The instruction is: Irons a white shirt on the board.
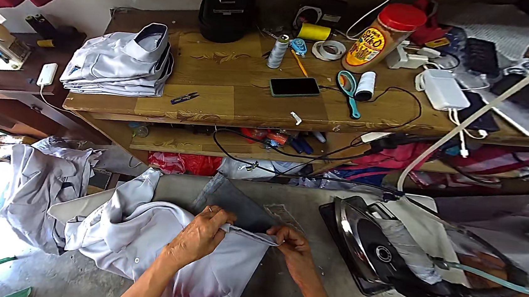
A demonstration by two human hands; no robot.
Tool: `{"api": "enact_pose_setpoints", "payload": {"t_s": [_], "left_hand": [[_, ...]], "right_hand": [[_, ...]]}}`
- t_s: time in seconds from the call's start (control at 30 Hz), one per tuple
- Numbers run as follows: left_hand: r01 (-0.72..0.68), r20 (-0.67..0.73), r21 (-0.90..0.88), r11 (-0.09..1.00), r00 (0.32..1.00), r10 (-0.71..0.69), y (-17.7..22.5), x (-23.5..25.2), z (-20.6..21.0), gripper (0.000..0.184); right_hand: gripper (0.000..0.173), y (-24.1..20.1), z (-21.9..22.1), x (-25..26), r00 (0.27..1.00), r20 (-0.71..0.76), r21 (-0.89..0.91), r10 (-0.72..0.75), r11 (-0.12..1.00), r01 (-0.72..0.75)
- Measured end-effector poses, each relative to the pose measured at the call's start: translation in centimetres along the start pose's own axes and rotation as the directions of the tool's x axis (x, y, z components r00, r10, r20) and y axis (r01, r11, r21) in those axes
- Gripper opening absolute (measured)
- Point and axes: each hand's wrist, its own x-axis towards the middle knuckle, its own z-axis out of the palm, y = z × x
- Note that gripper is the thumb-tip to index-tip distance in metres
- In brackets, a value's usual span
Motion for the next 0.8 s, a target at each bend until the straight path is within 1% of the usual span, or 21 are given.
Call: {"api": "enact_pose_setpoints", "payload": {"t_s": [0.1,0.17,0.23,0.3,0.33,0.37,0.4,0.43,0.47,0.5,0.53,0.57,0.6,0.63,0.7,0.73,0.8], "left_hand": [[0.026,-0.022,0.019,0.999,0.999,-0.026,-0.2,0.3,0.0,0.021],[0.044,-0.006,0.017,0.999,0.999,-0.044,-0.1,0.3,0.2,0.026],[0.101,0.014,-0.012,0.995,0.995,-0.101,-0.3,0.5,0.4,0.029],[0.163,0.029,-0.047,0.985,0.986,-0.162,-0.6,0.8,0.3,0.031],[0.178,0.046,-0.064,0.982,0.983,-0.176,-0.7,1.0,0.1,0.033],[0.168,0.069,-0.075,0.983,0.984,-0.163,-0.8,1.1,-0.1,0.035],[0.136,0.098,-0.083,0.987,0.987,-0.128,-0.8,1.2,-0.1,0.036],[0.101,0.135,-0.078,0.992,0.987,-0.09,-0.8,1.2,-0.1,0.035],[0.069,0.168,-0.065,0.995,0.984,-0.057,-0.7,1.3,-0.1,0.034],[0.036,0.188,-0.041,0.998,0.982,-0.028,-0.5,1.4,0.0,0.035],[0.002,0.194,-0.007,1.0,0.981,0.0,-0.3,1.4,0.1,0.035],[-0.031,0.186,0.021,0.999,0.982,0.027,0.0,1.4,0.2,0.034],[-0.055,0.167,0.042,0.998,0.985,0.047,0.1,1.4,0.4,0.033],[-0.061,0.142,0.057,0.996,0.988,0.053,0.1,1.3,0.6,0.033],[0.001,0.105,0.063,0.998,0.994,-0.007,-0.4,0.3,0.8,0.043],[0.053,0.092,0.099,0.994,0.994,-0.062,-0.8,-0.6,0.8,0.054],[0.161,0.091,0.237,0.958,0.978,-0.187,-1.6,-2.9,0.7,0.073]], "right_hand": [[0.017,0.1,-0.3,0.1,1.0,0.002,0.027,0.025,0.999,-0.025],[0.016,0.0,-0.2,0.1,0.999,0.011,0.038,0.039,0.998,-0.04],[0.012,-0.5,-0.3,0.0,0.995,0.071,0.047,0.071,0.996,-0.075],[0.032,-1.4,-0.2,0.1,0.98,0.161,0.026,0.117,0.992,-0.123],[0.034,-1.8,0.0,0.1,0.98,0.153,-0.007,0.128,0.992,-0.129],[0.028,-2.0,0.3,0.1,0.987,0.111,-0.072,0.119,0.991,-0.112],[0.022,-2.0,0.5,0.2,0.994,0.072,-0.181,0.083,0.981,-0.068],[0.019,-2.1,0.6,0.4,0.997,0.073,-0.329,0.025,0.944,0.001],[0.021,-2.5,0.8,0.7,0.991,0.126,-0.485,-0.044,0.869,0.1],[0.024,-3.5,1.5,1.1,0.975,0.199,-0.565,-0.096,0.802,0.194],[0.028,-4.6,2.7,1.5,0.954,0.275,-0.588,-0.121,0.764,0.267],[0.031,-5.6,4.0,1.9,0.931,0.344,-0.577,-0.119,0.755,0.31],[0.032,-6.3,5.1,2.3,0.914,0.393,-0.558,-0.099,0.764,0.323],[0.032,-6.6,6.0,2.8,0.906,0.421,-0.551,-0.052,0.778,0.301],[0.024,-6.2,6.5,3.3,0.883,0.466,-0.573,0.055,0.779,0.254],[0.021,-5.7,6.5,3.3,0.866,0.488,-0.594,0.104,0.767,0.243],[0.021,-4.1,6.5,2.4,0.846,0.513,-0.66,0.144,0.696,0.281]]}}
